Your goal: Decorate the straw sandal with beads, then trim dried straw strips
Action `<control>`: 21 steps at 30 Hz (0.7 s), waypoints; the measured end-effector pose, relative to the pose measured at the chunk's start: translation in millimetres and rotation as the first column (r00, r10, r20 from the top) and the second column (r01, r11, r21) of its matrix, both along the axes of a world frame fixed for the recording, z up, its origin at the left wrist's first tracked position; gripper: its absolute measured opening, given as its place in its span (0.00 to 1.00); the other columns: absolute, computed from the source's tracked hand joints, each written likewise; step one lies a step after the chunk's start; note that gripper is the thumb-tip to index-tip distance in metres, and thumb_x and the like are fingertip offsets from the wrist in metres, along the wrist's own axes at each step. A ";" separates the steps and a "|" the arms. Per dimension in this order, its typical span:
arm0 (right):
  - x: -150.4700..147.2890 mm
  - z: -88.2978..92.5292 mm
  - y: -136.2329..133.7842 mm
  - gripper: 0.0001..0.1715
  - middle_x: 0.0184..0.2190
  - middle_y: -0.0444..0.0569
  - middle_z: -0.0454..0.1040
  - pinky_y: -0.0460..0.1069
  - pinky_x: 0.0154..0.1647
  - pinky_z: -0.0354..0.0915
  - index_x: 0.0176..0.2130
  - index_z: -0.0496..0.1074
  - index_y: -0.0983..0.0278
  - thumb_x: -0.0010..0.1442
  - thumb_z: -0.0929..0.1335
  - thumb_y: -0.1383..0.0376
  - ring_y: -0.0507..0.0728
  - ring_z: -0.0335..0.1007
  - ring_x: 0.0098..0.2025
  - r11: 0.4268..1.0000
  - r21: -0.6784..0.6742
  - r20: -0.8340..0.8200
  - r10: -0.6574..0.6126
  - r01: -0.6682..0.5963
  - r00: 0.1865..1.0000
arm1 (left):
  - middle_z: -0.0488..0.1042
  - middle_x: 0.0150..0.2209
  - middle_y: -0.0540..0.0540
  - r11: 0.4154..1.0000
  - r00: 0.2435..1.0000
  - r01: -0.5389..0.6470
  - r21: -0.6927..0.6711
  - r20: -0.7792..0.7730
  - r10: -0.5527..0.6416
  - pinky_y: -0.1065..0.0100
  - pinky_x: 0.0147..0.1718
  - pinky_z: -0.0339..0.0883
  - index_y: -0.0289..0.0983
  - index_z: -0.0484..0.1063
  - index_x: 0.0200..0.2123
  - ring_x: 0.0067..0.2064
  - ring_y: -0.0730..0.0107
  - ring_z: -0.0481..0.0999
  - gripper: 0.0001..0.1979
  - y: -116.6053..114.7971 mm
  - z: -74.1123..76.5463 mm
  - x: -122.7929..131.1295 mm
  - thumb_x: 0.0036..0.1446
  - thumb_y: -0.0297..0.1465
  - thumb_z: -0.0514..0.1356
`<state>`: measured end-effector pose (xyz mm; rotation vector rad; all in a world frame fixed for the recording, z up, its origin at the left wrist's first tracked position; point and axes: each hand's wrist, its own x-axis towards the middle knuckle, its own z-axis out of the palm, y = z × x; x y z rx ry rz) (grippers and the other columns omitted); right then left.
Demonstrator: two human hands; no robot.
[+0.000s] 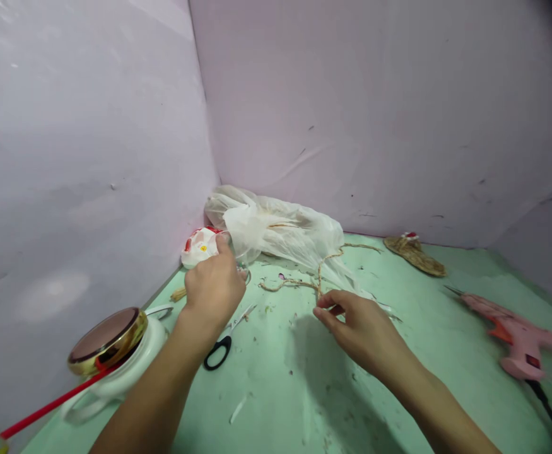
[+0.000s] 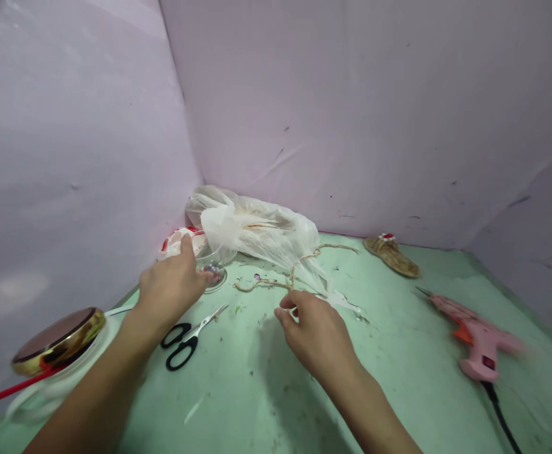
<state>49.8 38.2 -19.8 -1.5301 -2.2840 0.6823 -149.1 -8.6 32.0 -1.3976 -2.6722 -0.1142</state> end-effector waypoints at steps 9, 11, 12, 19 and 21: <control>-90.7 -25.3 -15.6 0.12 0.33 0.51 0.78 0.48 0.32 0.60 0.34 0.74 0.62 0.54 0.66 0.58 0.59 0.73 0.36 0.971 0.034 0.057 0.235 -0.237 0.970 | 0.77 0.32 0.35 0.910 0.970 0.243 -0.335 0.108 -0.219 0.59 0.30 0.65 0.34 0.72 0.34 0.37 0.48 0.76 0.10 -46.4 -32.9 1.9 0.48 0.27 0.54; -109.8 -35.1 -17.9 0.14 0.35 0.54 0.78 0.49 0.31 0.60 0.36 0.74 0.64 0.53 0.66 0.57 0.61 0.73 0.37 0.964 0.048 0.085 0.258 -0.263 0.962 | 0.78 0.34 0.35 0.892 0.962 0.268 -0.364 0.149 -0.228 0.59 0.31 0.65 0.34 0.71 0.38 0.37 0.49 0.76 0.13 -52.5 -47.8 -1.1 0.47 0.26 0.54; -116.2 -39.0 -18.7 0.13 0.36 0.55 0.77 0.49 0.31 0.60 0.36 0.74 0.64 0.53 0.66 0.59 0.61 0.73 0.37 0.959 0.052 0.098 0.273 -0.279 0.957 | 0.78 0.34 0.36 0.886 0.959 0.276 -0.372 0.164 -0.230 0.60 0.31 0.65 0.34 0.71 0.39 0.37 0.50 0.77 0.13 -54.3 -52.8 -2.6 0.48 0.26 0.54; -120.1 -47.2 -10.7 0.10 0.33 0.56 0.77 0.48 0.34 0.61 0.34 0.75 0.66 0.52 0.64 0.70 0.60 0.73 0.37 0.939 0.051 0.162 0.327 -0.339 0.931 | 0.74 0.38 0.34 0.879 0.957 0.280 -0.387 0.183 -0.224 0.60 0.30 0.66 0.35 0.70 0.39 0.35 0.53 0.77 0.15 -55.2 -56.5 -8.0 0.48 0.22 0.50; -114.2 -44.8 -5.1 0.12 0.34 0.60 0.76 0.50 0.34 0.62 0.35 0.74 0.69 0.53 0.62 0.73 0.61 0.72 0.37 0.952 0.054 0.176 0.287 -0.301 0.941 | 0.74 0.37 0.35 0.879 0.958 0.278 -0.386 0.181 -0.223 0.61 0.30 0.66 0.34 0.69 0.40 0.36 0.53 0.76 0.18 -54.3 -57.9 -7.7 0.44 0.19 0.51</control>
